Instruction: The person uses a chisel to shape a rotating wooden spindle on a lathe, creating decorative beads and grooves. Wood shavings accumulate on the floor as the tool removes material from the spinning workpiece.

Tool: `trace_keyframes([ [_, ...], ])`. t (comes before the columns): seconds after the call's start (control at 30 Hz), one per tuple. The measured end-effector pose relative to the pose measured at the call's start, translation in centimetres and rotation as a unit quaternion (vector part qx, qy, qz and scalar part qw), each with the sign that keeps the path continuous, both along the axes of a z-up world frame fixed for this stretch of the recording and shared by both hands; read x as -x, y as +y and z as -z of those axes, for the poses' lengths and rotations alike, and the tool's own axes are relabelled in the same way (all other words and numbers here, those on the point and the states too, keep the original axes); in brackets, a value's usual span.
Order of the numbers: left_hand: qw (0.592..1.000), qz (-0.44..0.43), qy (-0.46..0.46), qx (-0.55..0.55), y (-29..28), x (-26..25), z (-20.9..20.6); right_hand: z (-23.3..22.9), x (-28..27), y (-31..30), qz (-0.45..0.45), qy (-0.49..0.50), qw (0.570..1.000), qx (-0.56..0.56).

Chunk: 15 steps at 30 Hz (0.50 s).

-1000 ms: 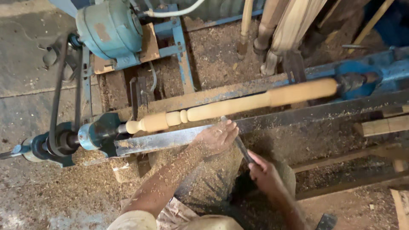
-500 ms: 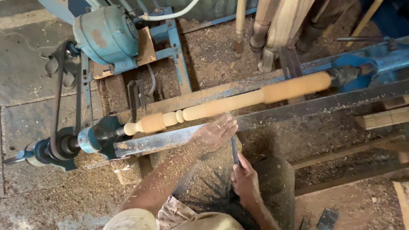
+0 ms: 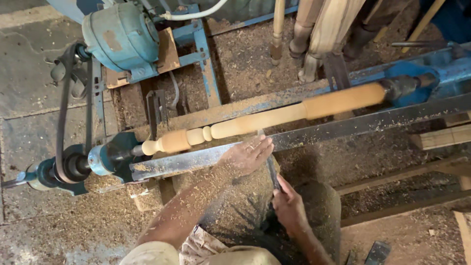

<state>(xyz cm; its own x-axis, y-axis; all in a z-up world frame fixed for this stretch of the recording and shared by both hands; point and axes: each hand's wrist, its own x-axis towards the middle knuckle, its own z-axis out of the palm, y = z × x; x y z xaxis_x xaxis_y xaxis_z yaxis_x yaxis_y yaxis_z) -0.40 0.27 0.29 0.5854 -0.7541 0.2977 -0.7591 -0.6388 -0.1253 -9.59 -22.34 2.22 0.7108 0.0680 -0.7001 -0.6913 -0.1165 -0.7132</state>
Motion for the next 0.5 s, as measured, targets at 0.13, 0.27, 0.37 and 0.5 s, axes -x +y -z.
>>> trace_keyframes([
  [0.13,0.997,0.003,-0.074,0.010,0.2,-0.2,-0.1,-1.0,-2.0,-1.9,-0.090,-0.004,0.995,0.045],
  [0.27,0.992,-0.004,-0.102,-0.071,0.1,0.2,-0.4,-1.1,-3.5,-3.8,-0.162,-0.067,0.983,0.058],
  [0.37,1.000,-0.021,-0.015,0.004,-0.6,-0.1,-1.1,-0.5,-3.4,-3.9,-0.135,-0.055,0.988,0.054],
  [0.5,0.999,-0.024,0.024,0.028,-1.5,-0.2,-1.4,0.8,-1.5,-3.2,-0.043,-0.008,0.999,0.016],
])
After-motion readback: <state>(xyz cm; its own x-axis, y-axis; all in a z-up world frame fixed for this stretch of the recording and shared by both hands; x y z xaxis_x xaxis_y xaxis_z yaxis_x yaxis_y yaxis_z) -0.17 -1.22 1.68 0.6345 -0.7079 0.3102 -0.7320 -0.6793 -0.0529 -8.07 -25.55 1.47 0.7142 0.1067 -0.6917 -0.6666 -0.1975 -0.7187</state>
